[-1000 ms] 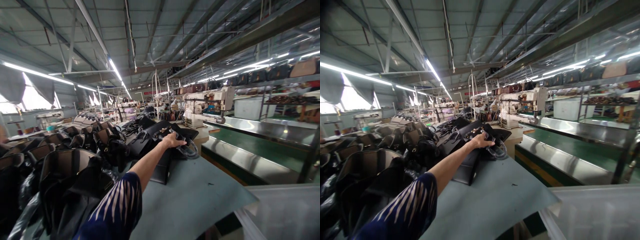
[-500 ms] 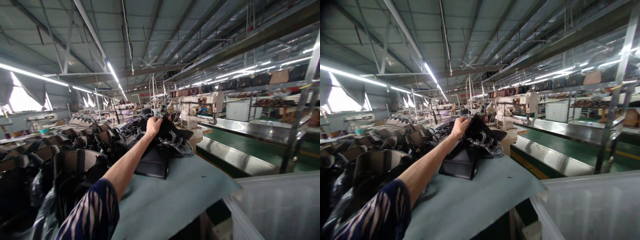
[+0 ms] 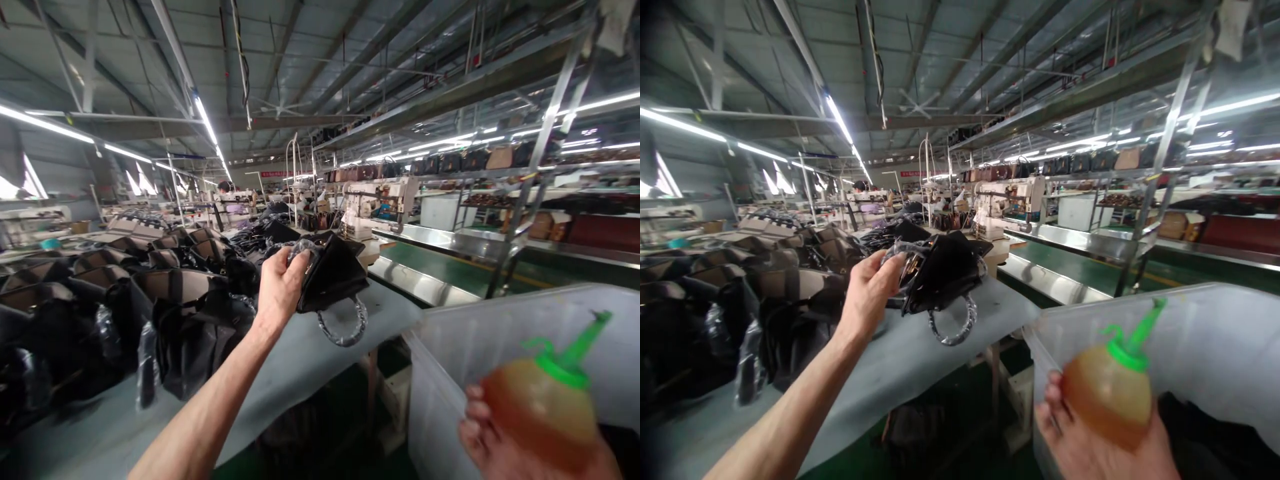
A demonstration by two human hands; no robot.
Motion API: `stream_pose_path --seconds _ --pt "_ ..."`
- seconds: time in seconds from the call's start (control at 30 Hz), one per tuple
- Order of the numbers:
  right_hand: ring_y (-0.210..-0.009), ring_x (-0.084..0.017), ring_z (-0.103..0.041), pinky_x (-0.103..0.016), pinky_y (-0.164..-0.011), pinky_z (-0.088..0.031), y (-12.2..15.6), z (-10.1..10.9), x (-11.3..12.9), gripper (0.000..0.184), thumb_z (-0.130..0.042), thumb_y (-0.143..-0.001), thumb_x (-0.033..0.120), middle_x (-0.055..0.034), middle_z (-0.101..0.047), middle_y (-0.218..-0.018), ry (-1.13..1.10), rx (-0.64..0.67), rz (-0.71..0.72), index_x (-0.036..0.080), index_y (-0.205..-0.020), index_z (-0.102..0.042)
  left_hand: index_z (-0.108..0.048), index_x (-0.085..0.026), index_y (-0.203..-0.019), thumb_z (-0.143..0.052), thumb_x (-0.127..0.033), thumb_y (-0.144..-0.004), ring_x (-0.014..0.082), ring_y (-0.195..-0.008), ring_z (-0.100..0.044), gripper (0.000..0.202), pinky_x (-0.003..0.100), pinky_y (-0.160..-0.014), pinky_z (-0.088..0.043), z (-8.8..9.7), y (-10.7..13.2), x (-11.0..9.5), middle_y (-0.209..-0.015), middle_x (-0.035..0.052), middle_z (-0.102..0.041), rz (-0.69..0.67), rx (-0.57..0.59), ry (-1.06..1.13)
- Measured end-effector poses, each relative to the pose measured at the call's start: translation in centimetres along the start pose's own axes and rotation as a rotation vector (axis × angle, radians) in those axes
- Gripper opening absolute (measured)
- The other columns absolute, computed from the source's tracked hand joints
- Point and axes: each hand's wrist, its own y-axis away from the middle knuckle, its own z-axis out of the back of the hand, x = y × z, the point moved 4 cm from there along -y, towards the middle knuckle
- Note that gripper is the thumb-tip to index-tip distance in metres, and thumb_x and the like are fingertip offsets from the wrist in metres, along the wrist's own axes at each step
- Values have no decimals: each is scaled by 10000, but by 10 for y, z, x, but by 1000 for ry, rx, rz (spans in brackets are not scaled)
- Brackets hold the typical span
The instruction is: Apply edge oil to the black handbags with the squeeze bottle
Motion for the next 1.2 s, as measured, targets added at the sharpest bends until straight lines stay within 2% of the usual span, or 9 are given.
stream_pose_path --seconds 0.03,0.1,0.2,0.33,0.43,0.53,0.77,0.93,1.2 --pt "-678 -237 -638 -409 -517 -600 9 -13 -7 312 -376 -858 407 -91 -588 -852 60 76 -10 329 -1065 -595 -438 -180 -640 -554 -374 -823 66 -471 -286 291 208 -450 -243 6 9 -1 -517 -77 -322 13 -10 74" --pt "-668 -217 -627 -355 -501 -590 22 -38 -14 319 -329 -905 399 -83 -583 -811 86 130 62 258 -985 -605 -458 -179 -670 -582 -373 -827 63 -460 -253 279 207 -436 -227 20 26 -2 -514 -85 -293 31 -46 229" --pt "-724 -203 -629 -338 -591 -597 30 -73 -21 303 -376 -925 437 -64 -590 -835 81 241 57 242 -928 -607 -452 -178 -665 -614 -349 -827 60 -460 -228 286 203 -432 -208 38 51 1 -517 -88 -264 67 -120 391" --pt "-719 -202 -633 -325 -616 -599 29 -101 -14 373 -420 -894 534 -74 -592 -831 113 280 117 201 -948 -581 -406 -180 -622 -653 -300 -802 51 -456 -172 329 200 -425 -185 54 82 12 -517 -94 -218 176 -172 576" --pt "-718 -208 -637 -328 -622 -600 29 -115 -8 420 -437 -875 562 -85 -594 -828 141 299 147 177 -987 -561 -441 -171 -631 -677 -283 -779 46 -457 -159 300 194 -420 -187 63 98 21 -509 -97 -215 231 -230 647" --pt "-762 -237 -645 -390 -641 -602 31 -128 -9 432 -420 -882 564 -102 -599 -842 191 337 164 170 -994 -556 -506 -154 -657 -697 -288 -761 40 -453 -161 255 183 -419 -194 67 106 28 -502 -98 -220 275 -249 686" --pt "-986 -283 -614 -513 -829 -523 22 -162 -12 430 -408 -909 564 -128 -604 -901 301 479 213 176 -997 -571 -625 -132 -665 -735 -357 -696 31 -437 -140 252 175 -422 -219 74 120 45 -475 -105 -165 360 -238 802" --pt "-1089 -290 -572 -584 -942 -400 13 -181 -15 475 -357 -936 590 -146 -602 -955 369 524 212 171 -1012 -565 -602 -154 -650 -736 -355 -679 46 -448 -157 244 190 -428 -231 76 131 66 -494 -93 -174 411 -250 834" --pt "-1112 -311 -558 -634 -970 -303 11 -187 -24 497 -338 -952 571 -187 -599 -1022 479 483 214 138 -1019 -572 -503 -170 -573 -724 -369 -682 66 -460 -209 317 204 -459 -273 72 142 81 -486 -79 -223 455 -321 800"
